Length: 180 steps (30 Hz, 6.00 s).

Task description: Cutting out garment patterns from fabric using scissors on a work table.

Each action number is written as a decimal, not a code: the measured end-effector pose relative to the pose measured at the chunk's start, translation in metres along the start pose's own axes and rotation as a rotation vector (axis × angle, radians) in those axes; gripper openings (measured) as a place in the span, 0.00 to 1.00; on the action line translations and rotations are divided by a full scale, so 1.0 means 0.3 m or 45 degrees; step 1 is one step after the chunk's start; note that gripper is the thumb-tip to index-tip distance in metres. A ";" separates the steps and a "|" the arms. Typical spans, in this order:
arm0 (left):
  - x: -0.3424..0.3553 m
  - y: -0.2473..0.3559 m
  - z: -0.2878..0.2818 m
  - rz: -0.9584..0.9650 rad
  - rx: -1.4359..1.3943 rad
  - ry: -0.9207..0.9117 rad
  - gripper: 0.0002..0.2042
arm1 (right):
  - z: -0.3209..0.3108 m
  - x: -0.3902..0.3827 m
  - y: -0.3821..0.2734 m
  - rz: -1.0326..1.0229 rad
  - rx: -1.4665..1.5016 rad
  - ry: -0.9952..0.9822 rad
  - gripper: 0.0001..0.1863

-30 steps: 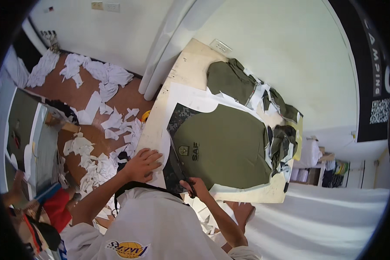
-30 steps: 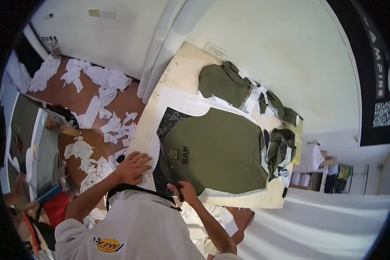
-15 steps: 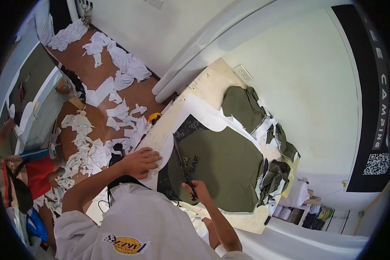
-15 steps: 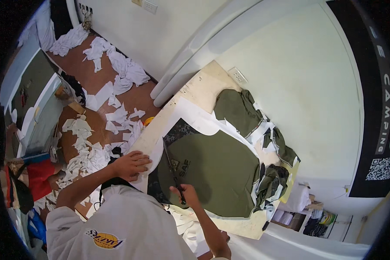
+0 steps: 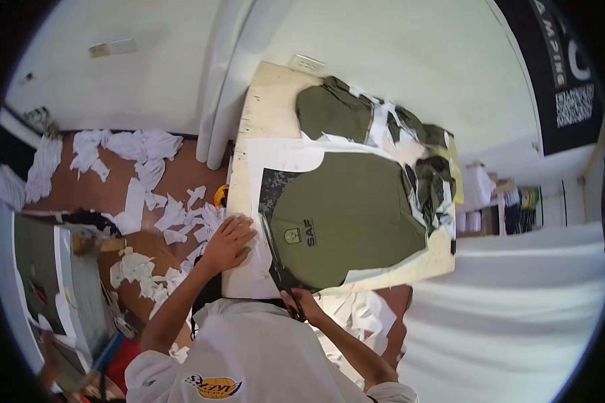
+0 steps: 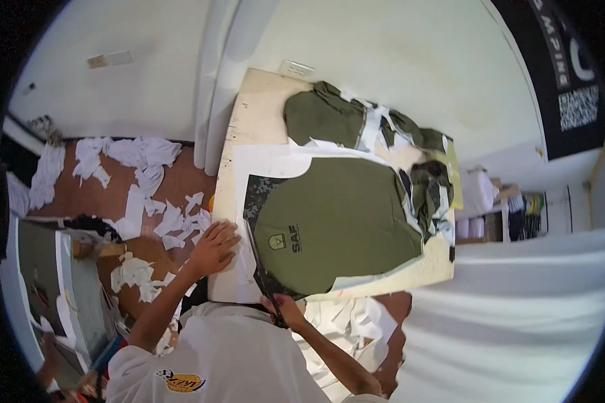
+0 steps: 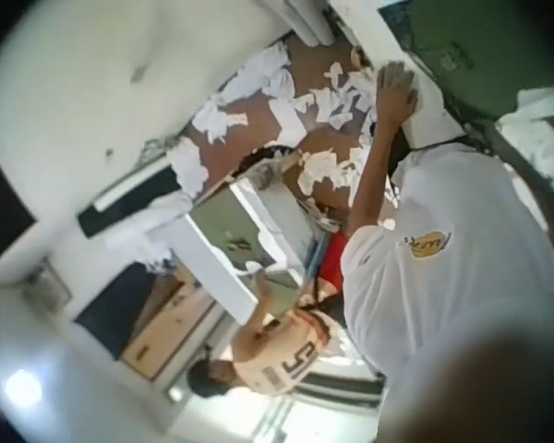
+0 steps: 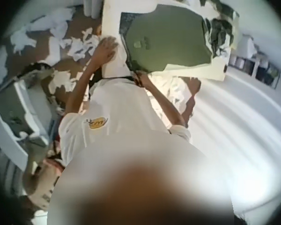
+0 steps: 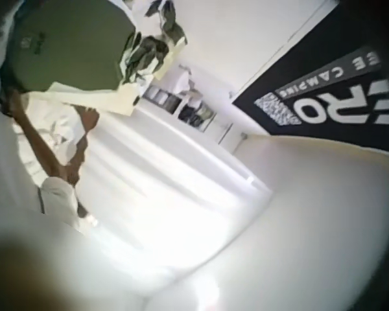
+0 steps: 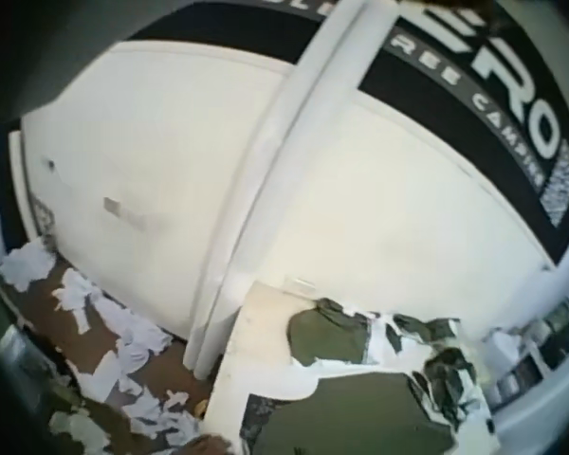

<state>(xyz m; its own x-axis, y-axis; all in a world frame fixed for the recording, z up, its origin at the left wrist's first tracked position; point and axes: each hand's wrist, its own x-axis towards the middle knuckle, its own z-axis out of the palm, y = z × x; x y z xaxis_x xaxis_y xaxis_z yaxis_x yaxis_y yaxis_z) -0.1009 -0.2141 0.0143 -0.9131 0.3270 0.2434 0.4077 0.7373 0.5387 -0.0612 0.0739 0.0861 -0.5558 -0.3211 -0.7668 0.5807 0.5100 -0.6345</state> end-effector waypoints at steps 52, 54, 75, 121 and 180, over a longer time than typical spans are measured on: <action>-0.034 -0.033 0.066 0.030 -0.130 0.398 0.13 | 0.184 0.497 -0.403 -0.311 0.494 0.406 0.31; -0.012 -0.020 0.059 0.055 -0.161 0.322 0.11 | 0.132 0.552 -0.422 -0.249 0.472 0.502 0.31; 0.180 0.224 0.104 0.101 0.228 -0.286 0.22 | -0.212 0.185 -0.062 -0.563 -0.121 1.669 0.20; 0.638 -0.170 0.062 -0.701 0.553 -0.104 0.35 | -0.961 0.681 -0.211 -1.032 -0.746 0.836 0.19; 0.149 0.715 0.558 0.060 0.217 0.223 0.21 | -0.407 -0.298 0.603 -0.066 0.170 0.208 0.31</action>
<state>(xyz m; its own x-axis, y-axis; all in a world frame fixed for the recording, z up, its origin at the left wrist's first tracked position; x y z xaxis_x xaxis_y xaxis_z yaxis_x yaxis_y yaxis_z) -0.0550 0.0576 0.0056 -0.8727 0.2664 0.4092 0.4294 0.8178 0.3832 0.0210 0.2923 0.0516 -0.6696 -0.2051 -0.7138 0.6165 0.3823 -0.6883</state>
